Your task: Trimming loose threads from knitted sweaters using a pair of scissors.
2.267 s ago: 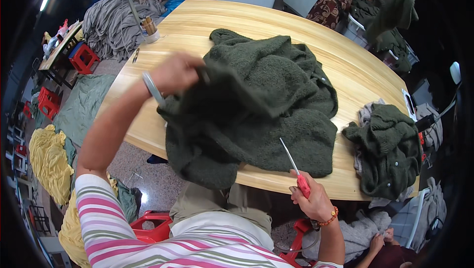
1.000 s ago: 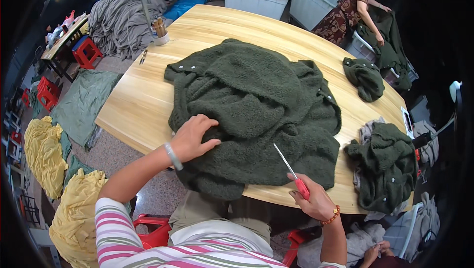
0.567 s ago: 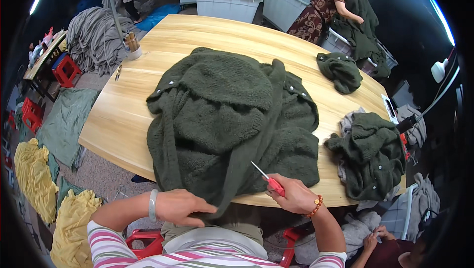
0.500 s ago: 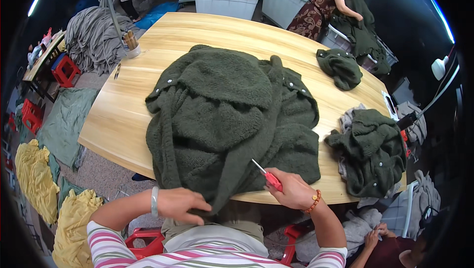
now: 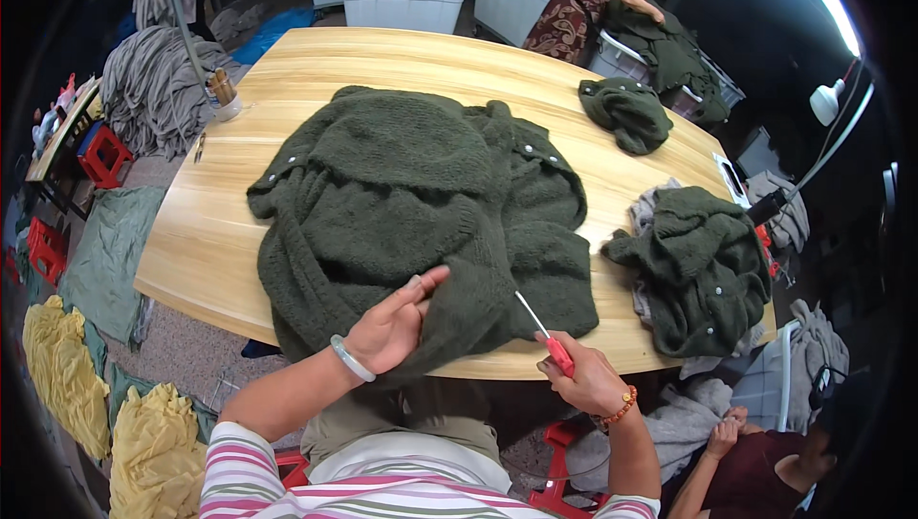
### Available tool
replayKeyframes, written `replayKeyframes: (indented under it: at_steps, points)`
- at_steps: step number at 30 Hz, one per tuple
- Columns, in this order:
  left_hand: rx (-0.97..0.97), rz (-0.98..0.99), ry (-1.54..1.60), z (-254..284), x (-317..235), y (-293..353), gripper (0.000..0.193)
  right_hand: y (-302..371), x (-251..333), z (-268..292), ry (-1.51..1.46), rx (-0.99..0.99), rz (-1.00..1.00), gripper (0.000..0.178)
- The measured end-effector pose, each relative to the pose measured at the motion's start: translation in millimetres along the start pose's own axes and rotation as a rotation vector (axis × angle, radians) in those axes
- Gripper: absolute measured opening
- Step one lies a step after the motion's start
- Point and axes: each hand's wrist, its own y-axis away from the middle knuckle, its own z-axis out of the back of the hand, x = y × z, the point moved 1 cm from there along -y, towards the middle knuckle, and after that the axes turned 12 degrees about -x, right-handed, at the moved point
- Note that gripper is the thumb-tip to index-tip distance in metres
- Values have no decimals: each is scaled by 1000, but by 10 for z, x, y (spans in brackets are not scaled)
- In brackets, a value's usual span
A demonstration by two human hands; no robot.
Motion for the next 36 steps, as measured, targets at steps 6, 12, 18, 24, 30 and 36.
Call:
replayKeyframes:
  at_steps: [6,12,18,24,30,36]
  points:
    - [184,-395,-800,-306,128,189,61,172,-205,128,-25,-72,36,42]
    - [-3,-579,-1744,-89,259,286,86,403,-256,29,-98,349,87,44]
    - [-153,-504,-1854,14,-64,552,68,467,-349,-2,-198,274,56,45]
    - [157,-79,-998,-43,-167,691,75,374,-371,-39,-102,186,172,47]
    - [-75,62,-243,162,-148,560,62,378,-391,-69,-71,144,182,47]
    - [44,-154,-193,-70,-149,421,56,392,-486,-80,-85,78,178,47]
